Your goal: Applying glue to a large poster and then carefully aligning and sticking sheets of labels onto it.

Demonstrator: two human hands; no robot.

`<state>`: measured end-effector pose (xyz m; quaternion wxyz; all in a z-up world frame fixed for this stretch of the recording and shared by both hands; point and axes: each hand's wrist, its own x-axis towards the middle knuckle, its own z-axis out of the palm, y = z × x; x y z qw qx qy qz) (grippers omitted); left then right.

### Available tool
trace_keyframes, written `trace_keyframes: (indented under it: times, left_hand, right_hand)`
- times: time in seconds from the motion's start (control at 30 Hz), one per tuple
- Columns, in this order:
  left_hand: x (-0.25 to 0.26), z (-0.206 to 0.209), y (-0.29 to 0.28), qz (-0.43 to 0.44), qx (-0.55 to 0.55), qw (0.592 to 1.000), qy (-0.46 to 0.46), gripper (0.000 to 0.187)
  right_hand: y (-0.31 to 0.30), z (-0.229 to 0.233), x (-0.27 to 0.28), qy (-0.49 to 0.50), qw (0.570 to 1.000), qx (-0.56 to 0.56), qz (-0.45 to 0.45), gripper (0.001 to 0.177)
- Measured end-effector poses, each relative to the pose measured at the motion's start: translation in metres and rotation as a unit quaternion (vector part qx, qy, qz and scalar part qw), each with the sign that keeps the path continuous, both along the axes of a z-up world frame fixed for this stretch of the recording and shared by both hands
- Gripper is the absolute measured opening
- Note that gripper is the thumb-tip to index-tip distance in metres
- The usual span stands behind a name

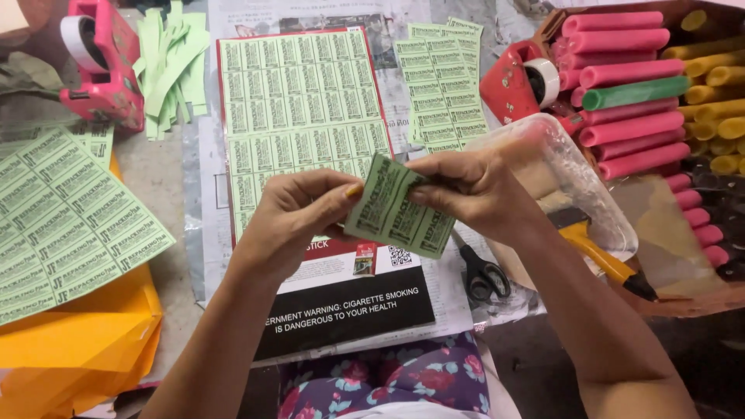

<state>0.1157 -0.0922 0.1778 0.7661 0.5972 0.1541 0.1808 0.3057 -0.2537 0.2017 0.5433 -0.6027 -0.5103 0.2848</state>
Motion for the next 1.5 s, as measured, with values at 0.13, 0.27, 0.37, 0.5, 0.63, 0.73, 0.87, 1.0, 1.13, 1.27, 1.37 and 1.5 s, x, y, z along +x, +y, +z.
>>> trace_keyframes:
  times: [0.13,0.27,0.37,0.5,0.63,0.73,0.87,1.0,1.13,1.27,1.37,1.5]
  left_hand:
    - [0.0,-0.011,0.0,-0.007,-0.026,0.999,-0.02,0.032]
    - [0.002,0.002,-0.011,-0.008,-0.008,0.999,-0.032,0.031]
    - [0.004,-0.007,-0.01,-0.01,0.002,1.0,-0.029,0.031]
    - [0.009,-0.036,-0.009,-0.051,-0.105,0.991,-0.071,0.026]
    - [0.008,-0.053,-0.02,-0.056,-0.198,0.974,-0.095,0.021]
    - [0.008,-0.036,-0.018,0.016,0.02,0.998,-0.066,0.016]
    - [-0.001,-0.016,-0.004,0.078,0.184,0.98,-0.024,0.01]
    - [-0.015,0.001,0.02,0.144,0.255,0.956,-0.013,0.005]
    - [-0.033,-0.006,0.052,0.199,0.274,0.941,-0.007,0.002]
    - [-0.029,0.014,0.044,0.19,0.242,0.952,-0.008,0.025]
    - [-0.013,0.01,0.064,0.149,0.263,0.953,0.015,0.068]
    - [0.022,-0.013,0.111,0.225,0.403,0.881,0.102,0.058]
  right_hand:
    - [-0.002,-0.003,0.006,0.006,1.0,-0.018,0.006,0.025]
    - [-0.005,0.004,0.0,0.002,0.999,-0.034,0.005,0.026]
    - [-0.005,0.004,0.001,0.01,0.999,-0.038,0.014,0.026]
    - [-0.008,-0.005,0.006,0.042,0.998,-0.027,0.049,0.032]
    - [-0.011,-0.012,-0.001,0.088,0.992,-0.01,0.089,0.052]
    - [-0.011,-0.009,-0.005,0.088,0.991,-0.004,0.103,0.061]
    - [-0.003,-0.01,-0.003,0.108,0.986,0.017,0.123,0.068]
    - [0.001,-0.023,0.021,0.1,0.987,-0.025,0.125,0.057]
    - [0.01,-0.031,0.054,0.113,0.984,-0.052,0.128,0.057]
    - [0.037,-0.024,0.049,0.117,0.982,-0.057,0.135,0.055]
    - [0.06,-0.021,0.053,0.078,0.984,-0.073,0.141,0.058]
    - [0.1,-0.034,0.088,0.015,0.968,-0.219,0.118,0.056]
